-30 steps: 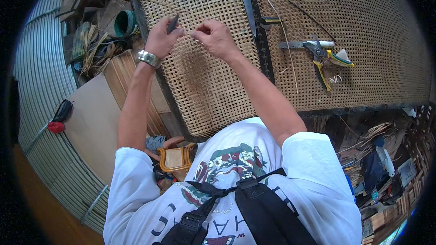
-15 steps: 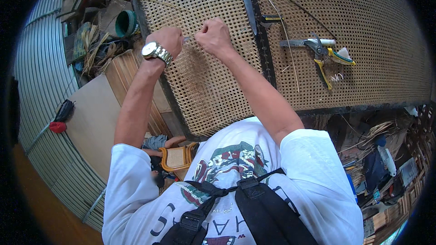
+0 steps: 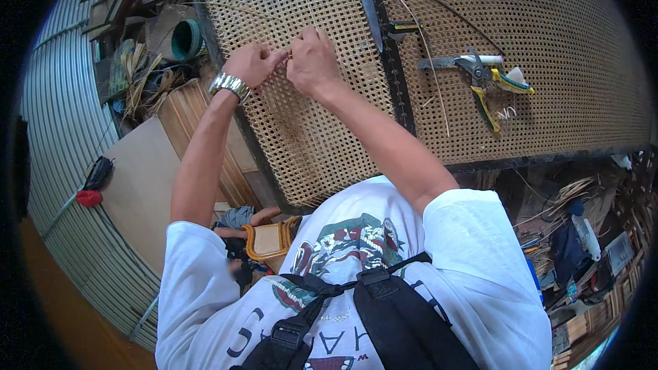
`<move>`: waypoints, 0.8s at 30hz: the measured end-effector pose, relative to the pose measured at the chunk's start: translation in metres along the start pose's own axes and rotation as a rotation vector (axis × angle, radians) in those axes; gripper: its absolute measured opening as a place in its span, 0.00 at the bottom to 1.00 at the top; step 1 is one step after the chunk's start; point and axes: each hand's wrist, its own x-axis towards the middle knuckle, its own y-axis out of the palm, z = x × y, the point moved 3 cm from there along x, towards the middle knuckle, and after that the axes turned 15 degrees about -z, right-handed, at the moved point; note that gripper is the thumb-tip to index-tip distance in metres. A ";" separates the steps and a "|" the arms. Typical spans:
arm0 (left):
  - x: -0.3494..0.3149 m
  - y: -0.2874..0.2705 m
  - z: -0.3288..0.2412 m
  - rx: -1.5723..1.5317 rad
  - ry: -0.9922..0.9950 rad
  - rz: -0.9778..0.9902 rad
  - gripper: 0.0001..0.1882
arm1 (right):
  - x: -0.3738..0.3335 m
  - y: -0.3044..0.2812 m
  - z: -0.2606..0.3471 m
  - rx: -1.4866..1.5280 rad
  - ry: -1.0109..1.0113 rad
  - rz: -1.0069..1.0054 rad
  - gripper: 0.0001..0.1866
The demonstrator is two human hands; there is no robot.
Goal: Replacing or repairing the wicker/cane webbing on a furniture piece using specialized tools and cane strands.
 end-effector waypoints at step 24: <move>-0.011 -0.045 0.014 0.064 0.121 -0.079 0.16 | 0.016 0.004 -0.021 0.694 0.550 0.143 0.10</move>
